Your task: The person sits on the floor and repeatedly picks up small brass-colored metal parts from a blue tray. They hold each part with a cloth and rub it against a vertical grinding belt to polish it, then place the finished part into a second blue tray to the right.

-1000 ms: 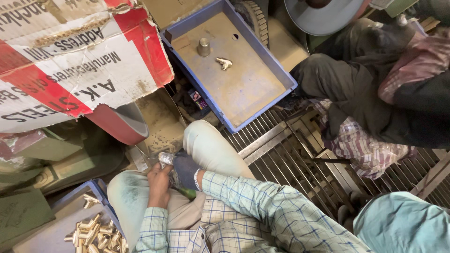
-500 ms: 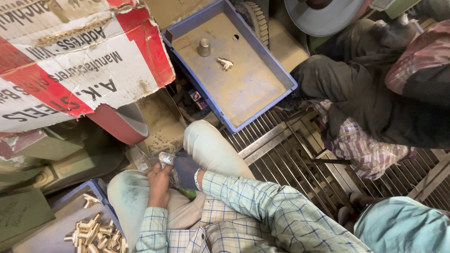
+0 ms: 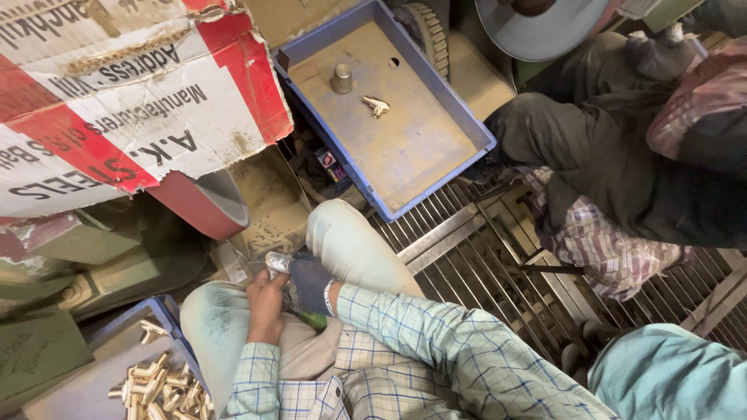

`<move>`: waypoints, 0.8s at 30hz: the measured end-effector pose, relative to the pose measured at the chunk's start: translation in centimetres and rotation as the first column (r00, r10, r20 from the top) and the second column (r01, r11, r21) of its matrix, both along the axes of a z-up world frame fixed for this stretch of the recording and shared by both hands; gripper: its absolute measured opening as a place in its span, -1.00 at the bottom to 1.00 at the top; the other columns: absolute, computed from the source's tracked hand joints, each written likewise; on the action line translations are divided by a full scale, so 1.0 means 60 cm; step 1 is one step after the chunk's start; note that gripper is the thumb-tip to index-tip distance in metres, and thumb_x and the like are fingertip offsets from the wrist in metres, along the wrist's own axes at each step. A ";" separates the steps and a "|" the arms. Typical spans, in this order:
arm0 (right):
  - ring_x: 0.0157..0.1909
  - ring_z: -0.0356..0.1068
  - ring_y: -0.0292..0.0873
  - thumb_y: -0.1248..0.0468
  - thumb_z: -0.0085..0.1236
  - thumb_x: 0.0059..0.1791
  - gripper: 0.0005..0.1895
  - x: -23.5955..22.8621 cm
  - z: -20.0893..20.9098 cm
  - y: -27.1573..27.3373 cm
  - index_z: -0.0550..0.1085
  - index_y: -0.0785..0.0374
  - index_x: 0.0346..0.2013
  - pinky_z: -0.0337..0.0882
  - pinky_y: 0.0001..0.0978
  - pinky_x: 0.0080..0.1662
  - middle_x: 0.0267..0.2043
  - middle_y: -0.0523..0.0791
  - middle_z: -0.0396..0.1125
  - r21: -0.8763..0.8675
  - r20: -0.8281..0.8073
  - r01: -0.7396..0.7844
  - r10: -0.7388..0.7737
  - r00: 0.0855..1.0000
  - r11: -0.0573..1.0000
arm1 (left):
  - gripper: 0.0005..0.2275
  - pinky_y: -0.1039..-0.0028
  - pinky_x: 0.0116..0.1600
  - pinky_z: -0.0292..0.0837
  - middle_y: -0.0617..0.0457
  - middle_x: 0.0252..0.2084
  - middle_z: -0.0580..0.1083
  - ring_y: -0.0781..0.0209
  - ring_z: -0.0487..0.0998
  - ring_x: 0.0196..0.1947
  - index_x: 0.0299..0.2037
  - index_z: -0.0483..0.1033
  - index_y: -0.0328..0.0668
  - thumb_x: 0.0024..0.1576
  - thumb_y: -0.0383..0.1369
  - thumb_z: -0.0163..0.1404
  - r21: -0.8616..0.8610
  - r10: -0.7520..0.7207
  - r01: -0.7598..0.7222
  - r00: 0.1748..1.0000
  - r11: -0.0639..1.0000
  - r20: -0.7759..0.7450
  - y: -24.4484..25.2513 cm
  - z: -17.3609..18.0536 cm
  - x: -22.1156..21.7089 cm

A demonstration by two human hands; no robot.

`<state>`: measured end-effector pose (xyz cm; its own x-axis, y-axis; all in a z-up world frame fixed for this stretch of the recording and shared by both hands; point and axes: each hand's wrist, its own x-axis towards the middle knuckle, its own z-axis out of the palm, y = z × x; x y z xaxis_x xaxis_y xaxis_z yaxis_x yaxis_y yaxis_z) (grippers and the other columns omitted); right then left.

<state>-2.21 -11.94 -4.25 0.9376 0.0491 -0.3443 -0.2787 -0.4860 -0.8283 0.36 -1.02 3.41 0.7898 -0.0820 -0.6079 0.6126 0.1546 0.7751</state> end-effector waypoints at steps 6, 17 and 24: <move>-0.09 0.46 -0.01 0.39 0.11 -0.11 -0.78 0.013 0.042 -0.012 0.57 0.26 -0.18 0.46 -0.26 -0.08 -0.12 0.05 0.47 -0.438 0.331 0.118 0.038 0.943 0.891 | -0.81 0.47 -0.14 0.41 0.04 -0.18 0.55 0.26 0.52 -0.24 -0.04 0.56 -0.37 0.17 -0.52 0.03 0.025 0.008 -0.008 1.000 1.000 -0.010 0.005 -0.019 -0.001; 0.06 0.43 -0.24 0.36 0.27 0.01 -0.70 0.124 0.155 -0.181 0.56 0.35 0.04 0.39 -0.42 0.14 0.02 -0.10 0.50 0.541 0.183 0.538 -0.714 0.676 0.647 | -0.83 0.42 -0.21 0.50 0.00 -0.27 0.59 0.19 0.60 -0.34 -0.11 0.58 -0.36 0.11 -0.54 0.05 0.014 0.003 -0.003 0.998 1.000 -0.060 -0.002 -0.006 -0.002; 0.03 0.48 -0.12 0.22 0.32 -0.04 -0.64 0.189 0.017 -0.373 0.55 0.29 0.01 0.44 -0.34 0.11 -0.02 -0.01 0.51 0.193 0.272 0.616 -0.645 0.715 0.764 | -0.85 0.41 -0.21 0.52 -0.03 -0.30 0.60 0.16 0.61 -0.34 -0.15 0.59 -0.35 0.10 -0.53 0.04 0.034 -0.023 0.027 0.994 0.999 -0.109 -0.005 -0.019 -0.001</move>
